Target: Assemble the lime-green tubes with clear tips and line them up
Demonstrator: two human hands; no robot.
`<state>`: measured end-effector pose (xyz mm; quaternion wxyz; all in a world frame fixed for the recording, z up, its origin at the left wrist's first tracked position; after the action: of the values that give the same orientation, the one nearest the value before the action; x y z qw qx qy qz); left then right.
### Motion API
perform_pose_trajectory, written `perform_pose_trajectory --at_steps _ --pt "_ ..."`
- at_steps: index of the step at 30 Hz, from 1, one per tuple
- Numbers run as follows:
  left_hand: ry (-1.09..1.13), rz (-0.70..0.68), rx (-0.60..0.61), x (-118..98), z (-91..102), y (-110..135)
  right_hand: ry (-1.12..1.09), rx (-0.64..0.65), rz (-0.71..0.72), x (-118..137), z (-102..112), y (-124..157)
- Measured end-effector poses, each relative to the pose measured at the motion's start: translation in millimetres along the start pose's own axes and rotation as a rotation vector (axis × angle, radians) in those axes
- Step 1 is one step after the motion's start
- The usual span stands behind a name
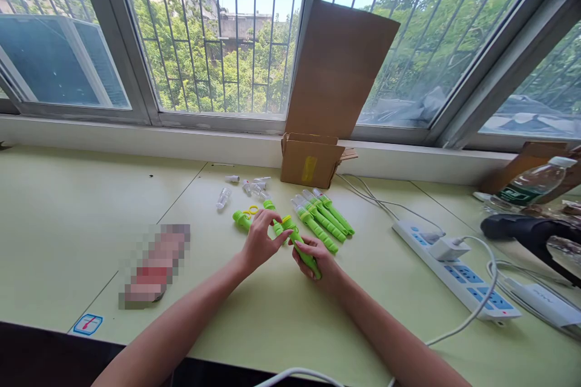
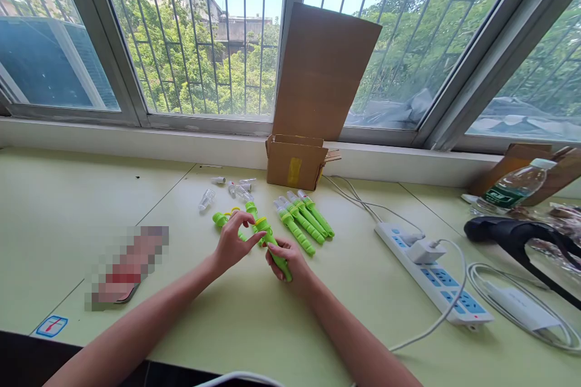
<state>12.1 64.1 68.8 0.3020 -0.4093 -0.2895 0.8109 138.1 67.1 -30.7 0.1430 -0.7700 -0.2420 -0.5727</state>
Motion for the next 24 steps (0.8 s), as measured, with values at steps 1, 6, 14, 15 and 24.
perform_pose_trajectory --at_steps 1,6,14,15,24 --pt "0.004 0.0 -0.002 -0.1 0.3 0.2 0.002 0.006 -0.001 0.6 -0.9 0.3" --pt "0.037 0.003 -0.014 0.8 3.5 1.3 0.172 -0.046 0.065 15.4 -5.0 4.4" --pt "0.017 -0.043 -0.074 -4.3 8.6 5.2 0.58 -0.234 0.211 34.6 -3.6 10.2" --pt "0.011 -0.047 -0.073 -4.4 7.6 5.8 0.617 -0.246 0.239 38.0 -4.6 11.2" --pt "-0.011 0.006 -0.063 0.3 2.1 5.8 0.515 -0.256 0.192 28.5 -0.4 10.6"
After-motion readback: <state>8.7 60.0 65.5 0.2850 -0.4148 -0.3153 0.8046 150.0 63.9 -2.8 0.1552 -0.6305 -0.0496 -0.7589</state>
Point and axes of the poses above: each hand's wrist, its own y-axis away from the middle knuckle, its own z-axis out of the back of the hand, x = y × z, the point moved 9 cm from there along -y, towards the middle knuckle, and after that the axes turned 9 degrees about x, right-handed, at the moved point
